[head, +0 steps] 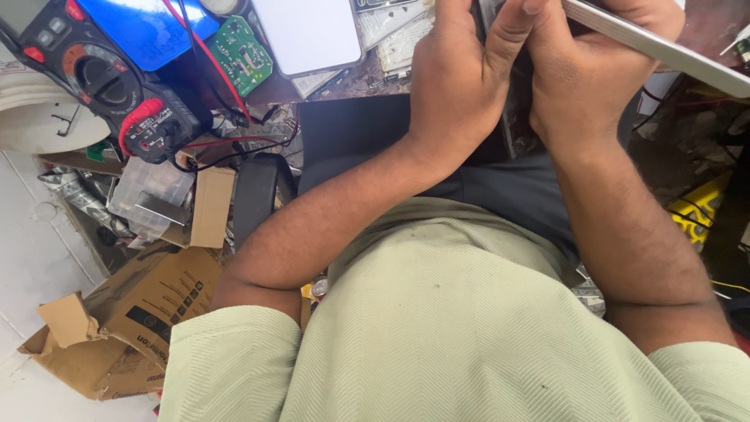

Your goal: The person holds a disassembled phone midframe and scrapes residue from it with a small blade, then sprays liquid onto it and scrubs the surface with a toothbrush, turning the part over to clean different sides. At the end they handle the phone body and power on its screen.

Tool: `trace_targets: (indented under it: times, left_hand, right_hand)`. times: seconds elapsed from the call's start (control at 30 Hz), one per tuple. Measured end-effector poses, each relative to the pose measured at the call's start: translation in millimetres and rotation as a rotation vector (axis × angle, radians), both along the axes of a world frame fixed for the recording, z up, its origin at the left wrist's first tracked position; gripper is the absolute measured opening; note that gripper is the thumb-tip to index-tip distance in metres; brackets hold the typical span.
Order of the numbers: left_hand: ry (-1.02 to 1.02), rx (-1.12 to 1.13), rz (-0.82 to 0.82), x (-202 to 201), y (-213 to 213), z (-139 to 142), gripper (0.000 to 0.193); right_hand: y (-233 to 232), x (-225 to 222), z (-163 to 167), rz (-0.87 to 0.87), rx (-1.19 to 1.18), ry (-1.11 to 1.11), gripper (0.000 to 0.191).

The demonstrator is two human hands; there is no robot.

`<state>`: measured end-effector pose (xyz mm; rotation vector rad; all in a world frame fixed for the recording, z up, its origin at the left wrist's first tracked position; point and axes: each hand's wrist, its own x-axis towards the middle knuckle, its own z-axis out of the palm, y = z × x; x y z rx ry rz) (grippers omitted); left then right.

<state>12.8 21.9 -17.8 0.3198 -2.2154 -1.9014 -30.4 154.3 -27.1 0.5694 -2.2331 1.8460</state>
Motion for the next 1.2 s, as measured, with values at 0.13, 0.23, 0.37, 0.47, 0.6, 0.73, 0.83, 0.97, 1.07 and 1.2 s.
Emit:
trace_targets:
  times: [0.13, 0.23, 0.37, 0.47, 0.6, 0.73, 0.83, 0.97, 1.07, 1.2]
  left_hand:
    - [-0.041, -0.11, 0.024, -1.1, 0.9, -1.0, 0.057]
    - [-0.075, -0.112, 0.063, -3.5, 3.9, -2.1, 0.042]
    - [-0.008, -0.081, 0.105, -3.9, 7.0, -1.5, 0.025]
    - [0.02, -0.054, 0.106, -3.5, 7.6, -0.7, 0.021]
    - [-0.03, -0.057, 0.117, -5.9, 6.6, -1.7, 0.019]
    - [-0.091, -0.08, 0.135, -7.9, 6.3, -3.0, 0.019]
    - [-0.028, -0.092, 0.14, -7.5, 7.0, -1.0, 0.021]
    - [-0.004, -0.159, 0.152, -6.2, 6.5, 8.3, 0.023]
    - [0.017, -0.053, 0.099, -5.7, 3.9, 17.7, 0.034]
    - [-0.052, -0.05, 0.038, -6.2, 0.4, 28.2, 0.037]
  right_hand:
    - [-6.5, 1.7, 0.0, -0.083, -0.078, -0.087, 0.017]
    - [-6.1, -2.7, 3.3, -0.073, -0.29, -0.271, 0.019]
    - [-0.5, -8.7, 5.1, -0.133, -0.366, -0.399, 0.014]
    - [4.0, -10.4, 4.4, -0.063, -0.246, -0.377, 0.008]
    - [4.6, -12.6, 3.6, -0.109, -0.281, -0.441, 0.007]
    - [4.5, -14.0, 7.3, -0.161, -0.273, -0.489, 0.007]
    - [9.4, -12.9, 14.7, -0.16, -0.214, -0.488, 0.01]
    - [24.6, -10.5, 35.3, -0.06, -0.198, -0.447, 0.011]
    - [43.5, -11.4, 60.7, -0.09, -0.26, -0.461, 0.003]
    - [68.5, -11.3, 88.7, -0.203, -0.333, -0.51, 0.006]
